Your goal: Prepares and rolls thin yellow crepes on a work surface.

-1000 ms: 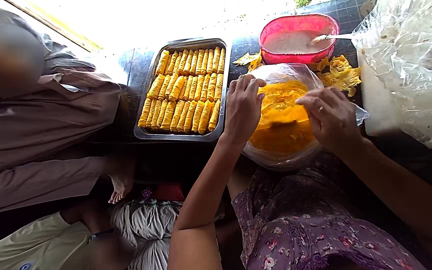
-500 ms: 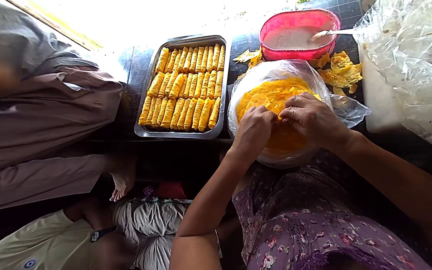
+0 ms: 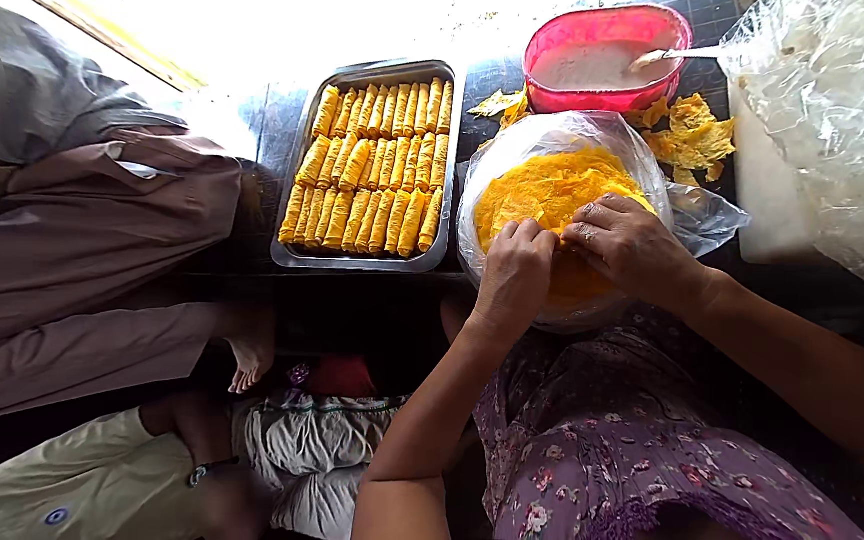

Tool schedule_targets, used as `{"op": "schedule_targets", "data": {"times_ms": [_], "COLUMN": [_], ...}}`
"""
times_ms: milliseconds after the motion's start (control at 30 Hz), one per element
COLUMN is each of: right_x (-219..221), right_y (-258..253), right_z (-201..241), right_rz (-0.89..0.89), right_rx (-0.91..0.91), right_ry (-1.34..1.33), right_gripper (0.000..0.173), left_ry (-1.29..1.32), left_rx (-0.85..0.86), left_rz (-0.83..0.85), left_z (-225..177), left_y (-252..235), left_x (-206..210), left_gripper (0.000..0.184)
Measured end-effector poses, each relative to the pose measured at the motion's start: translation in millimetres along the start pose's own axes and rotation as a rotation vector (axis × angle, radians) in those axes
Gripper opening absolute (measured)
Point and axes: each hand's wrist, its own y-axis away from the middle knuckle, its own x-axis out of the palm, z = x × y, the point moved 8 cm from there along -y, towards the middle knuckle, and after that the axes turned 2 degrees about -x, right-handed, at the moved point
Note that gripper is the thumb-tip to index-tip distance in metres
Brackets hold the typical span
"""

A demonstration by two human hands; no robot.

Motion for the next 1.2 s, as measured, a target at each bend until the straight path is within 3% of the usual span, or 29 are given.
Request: {"op": "schedule_targets", "data": {"times_ms": [233, 367, 533, 1033, 1200], "right_x": [-7.0, -27.7, -40.2, -33.9, -38.1], "right_y": [12.3, 37.4, 57.8, 72.7, 77.2], "right_z": [-8.3, -26.2, -36.5, -33.7, -34.5], "right_rz": [-0.076, -0.185, -0.294, -0.316, -0.327], "right_rx": [-0.012, 0.051, 0.112, 0.024, 0.106], "right_ry": [-0.019, -0.003, 0.017, 0.079, 0.122], "right_gripper": [0.024, 0.031, 0.028, 0.016, 0.017], "left_ry": [0.004, 0.011, 0.099, 0.14, 0.123], "left_rx": [0.039, 0.055, 0.135, 0.215, 0.225], "left_rz": [-0.031, -0.022, -0.048, -0.019, -0.029], "left_z": [-1.0, -3.1, -25.8, -30.9, -32.1], "left_y": [3.4, 3.5, -11.5, -14.1, -10.5], "left_x": [-1.2, -7.9, -4.1, 19.6, 20.1], "left_gripper": [0.008, 0.021, 0.019, 0.012, 0.018]}}
